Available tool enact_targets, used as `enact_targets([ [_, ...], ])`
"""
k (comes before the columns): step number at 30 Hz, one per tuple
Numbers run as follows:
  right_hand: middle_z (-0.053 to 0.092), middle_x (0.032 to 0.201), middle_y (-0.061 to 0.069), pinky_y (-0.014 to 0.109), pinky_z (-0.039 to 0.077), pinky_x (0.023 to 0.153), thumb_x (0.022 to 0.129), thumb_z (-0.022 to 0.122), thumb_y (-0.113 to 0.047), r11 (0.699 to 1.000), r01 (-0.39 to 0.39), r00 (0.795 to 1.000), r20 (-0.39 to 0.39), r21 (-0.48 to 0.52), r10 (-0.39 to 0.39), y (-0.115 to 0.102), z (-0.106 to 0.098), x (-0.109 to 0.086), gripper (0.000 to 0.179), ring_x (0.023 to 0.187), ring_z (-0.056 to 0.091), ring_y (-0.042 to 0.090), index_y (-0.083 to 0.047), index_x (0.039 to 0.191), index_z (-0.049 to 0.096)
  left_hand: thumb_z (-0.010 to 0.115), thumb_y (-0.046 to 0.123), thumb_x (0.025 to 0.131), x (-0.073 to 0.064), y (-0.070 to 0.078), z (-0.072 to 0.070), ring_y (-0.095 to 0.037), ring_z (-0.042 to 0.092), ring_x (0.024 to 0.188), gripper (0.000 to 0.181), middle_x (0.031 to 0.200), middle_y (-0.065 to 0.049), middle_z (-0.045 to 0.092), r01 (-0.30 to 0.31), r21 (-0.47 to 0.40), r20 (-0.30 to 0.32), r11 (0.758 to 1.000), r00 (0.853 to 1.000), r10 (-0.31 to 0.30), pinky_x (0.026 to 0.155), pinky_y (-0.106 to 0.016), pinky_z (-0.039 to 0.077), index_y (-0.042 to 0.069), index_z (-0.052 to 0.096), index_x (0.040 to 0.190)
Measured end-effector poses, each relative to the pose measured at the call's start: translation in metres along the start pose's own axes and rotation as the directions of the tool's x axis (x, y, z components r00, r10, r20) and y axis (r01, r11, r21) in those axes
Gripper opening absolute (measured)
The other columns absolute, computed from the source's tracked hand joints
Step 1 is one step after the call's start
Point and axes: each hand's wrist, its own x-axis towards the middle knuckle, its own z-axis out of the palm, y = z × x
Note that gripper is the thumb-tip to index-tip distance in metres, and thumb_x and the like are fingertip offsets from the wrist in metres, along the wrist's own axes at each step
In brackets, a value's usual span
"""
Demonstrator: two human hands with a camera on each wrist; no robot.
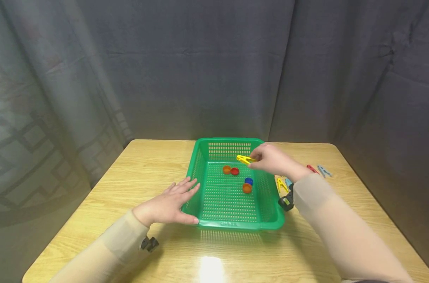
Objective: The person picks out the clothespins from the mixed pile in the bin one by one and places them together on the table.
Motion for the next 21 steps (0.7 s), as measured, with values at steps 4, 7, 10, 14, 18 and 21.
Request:
enact_targets([
  [4,0.066,0.087,0.003,0.035,0.049,0.066,0.086,0.072,-0.020,0.999,-0.033,0.999,-0.001,0.026,0.033,0.013,-0.004,-0.010,0.026,0.067,0.055,0.015,-0.001,0.104,0.069,0.052,0.078,0.077,0.000,0.000,0.000,-0.021,-0.006,0.147,0.107,0.161,0.002,0.003,-0.003,-0.001,0.000,1.000,1.000,0.003,0.114,-0.056,0.005,0.016,0.013,0.155],
  [7,0.062,0.080,0.002,0.032,0.046,0.062,0.087,0.072,-0.019,0.997,-0.068,0.998,-0.017,0.045,0.068,0.025,-0.008,-0.019,0.023,0.066,0.053,0.017,-0.001,0.101,0.069,0.052,0.079,0.077,0.000,0.000,0.000,-0.020,-0.006,0.147,0.107,0.161,0.002,0.003,-0.006,0.002,-0.003,1.000,1.000,0.006,0.114,-0.056,0.005,0.015,0.014,0.155],
  [10,0.063,0.082,0.003,0.033,0.046,0.063,0.088,0.071,-0.022,0.993,-0.111,0.993,-0.033,0.045,0.113,0.038,-0.012,-0.028,0.026,0.070,0.054,0.017,-0.001,0.103,0.069,0.051,0.079,0.077,0.001,0.000,0.000,-0.020,-0.006,0.147,0.107,0.162,0.002,0.003,-0.009,0.004,-0.006,1.000,1.000,0.009,0.114,-0.056,0.005,0.015,0.014,0.155],
  [14,0.066,0.097,0.013,0.042,0.051,0.071,0.089,0.069,-0.028,0.985,-0.174,0.983,-0.053,0.020,0.175,0.058,-0.017,-0.041,0.041,0.081,0.060,0.023,0.006,0.114,0.065,0.051,0.079,0.077,0.001,0.000,0.001,-0.020,-0.006,0.147,0.107,0.162,0.002,0.003,-0.011,0.005,-0.004,1.000,1.000,0.011,0.114,-0.056,0.005,0.016,0.014,0.155],
  [18,0.062,0.108,0.027,0.051,0.051,0.076,0.090,0.067,-0.033,0.971,-0.239,0.969,-0.064,-0.012,0.238,0.087,-0.016,-0.056,0.053,0.091,0.061,0.036,0.012,0.118,0.060,0.050,0.080,0.077,0.001,0.000,0.001,-0.020,-0.006,0.147,0.107,0.162,0.002,0.003,-0.009,0.011,-0.001,1.000,1.000,0.009,0.114,-0.056,0.005,0.016,0.013,0.155],
  [21,0.060,0.112,0.031,0.052,0.050,0.075,0.091,0.065,-0.038,0.951,-0.310,0.949,-0.062,-0.010,0.309,0.112,-0.016,-0.068,0.059,0.095,0.060,0.039,0.013,0.120,0.058,0.050,0.080,0.077,0.002,0.000,0.002,-0.020,-0.006,0.147,0.107,0.162,0.002,0.003,-0.007,0.014,-0.002,1.000,1.000,0.007,0.114,-0.055,0.005,0.017,0.013,0.155],
])
